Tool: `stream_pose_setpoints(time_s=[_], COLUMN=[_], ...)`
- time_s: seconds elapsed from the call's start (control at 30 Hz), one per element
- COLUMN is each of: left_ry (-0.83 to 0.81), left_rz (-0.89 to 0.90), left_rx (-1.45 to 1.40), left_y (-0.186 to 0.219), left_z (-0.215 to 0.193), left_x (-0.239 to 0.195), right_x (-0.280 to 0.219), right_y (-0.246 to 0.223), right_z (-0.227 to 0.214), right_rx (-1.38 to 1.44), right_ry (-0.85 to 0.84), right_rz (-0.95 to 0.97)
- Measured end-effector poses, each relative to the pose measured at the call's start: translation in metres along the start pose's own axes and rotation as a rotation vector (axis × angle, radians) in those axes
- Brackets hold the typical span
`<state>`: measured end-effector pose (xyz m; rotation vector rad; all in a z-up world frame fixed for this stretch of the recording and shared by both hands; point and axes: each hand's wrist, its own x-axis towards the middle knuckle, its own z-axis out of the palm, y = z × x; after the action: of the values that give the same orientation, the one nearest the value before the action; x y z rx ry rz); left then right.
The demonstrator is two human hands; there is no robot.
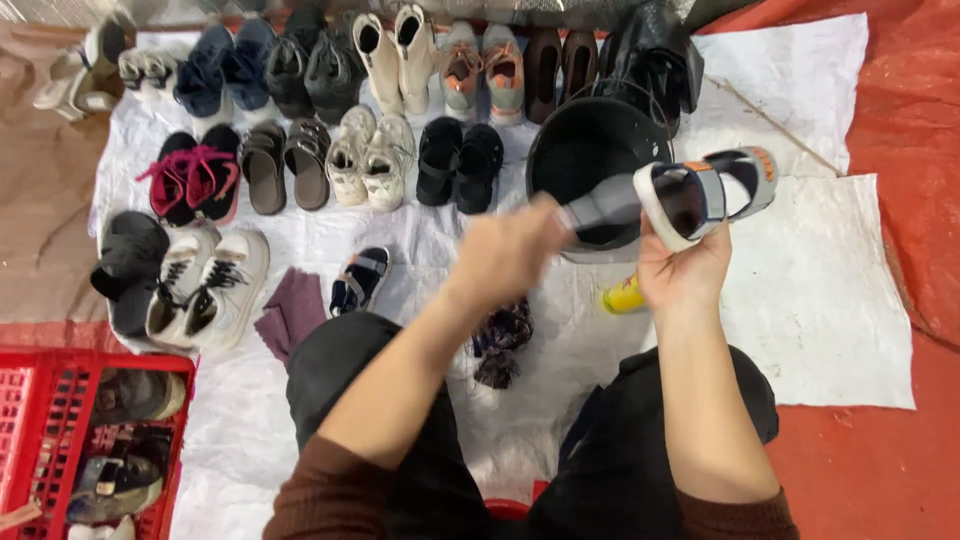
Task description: The person scrubs a child's sneaker with a toothbrush dipped in water from a black bucket, then wipes the shoe with a cloth. The person scrubs the sole and sides of the shoe, then wipes it with a cloth.
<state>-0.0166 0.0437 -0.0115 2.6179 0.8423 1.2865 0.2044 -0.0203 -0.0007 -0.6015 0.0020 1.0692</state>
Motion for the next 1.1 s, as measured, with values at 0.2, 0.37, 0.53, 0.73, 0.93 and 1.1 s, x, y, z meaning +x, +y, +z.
stream_pose_setpoints(time_s=[0.2,0.37,0.53,0.73,0.93,1.1], left_ry=[-0.155,-0.167,-0.165,-0.224,-0.081,-0.069], left_rz=[-0.158,-0.073,-0.069,-0.133,0.284,-0.089], left_rx=[0.068,-0.224,-0.106,-0.185,-0.292,0.009], left_y=[-0.015,0.006,0.001,0.004,0.018,-0.011], left_z=[0.001,0.006,0.0,0.0,-0.002,0.002], left_x=[0.004,-0.005,0.0,0.004,0.0,0.008], right_x=[0.013,0.053,0.077,0.072,0.07,0.066], right_y=[-0.004,-0.006,0.008,0.011,0.012,0.011], right_z=[-0.037,-0.082,-0.156,-0.163,-0.159,-0.156], right_rx=[0.047,0.015,0.089,0.028,-0.032,-0.093], right_ry=[-0.169,-0.318,-0.645,-0.581,-0.536,-0.496], right_rz=[0.179,0.268,0.314,0.294,0.263,0.25])
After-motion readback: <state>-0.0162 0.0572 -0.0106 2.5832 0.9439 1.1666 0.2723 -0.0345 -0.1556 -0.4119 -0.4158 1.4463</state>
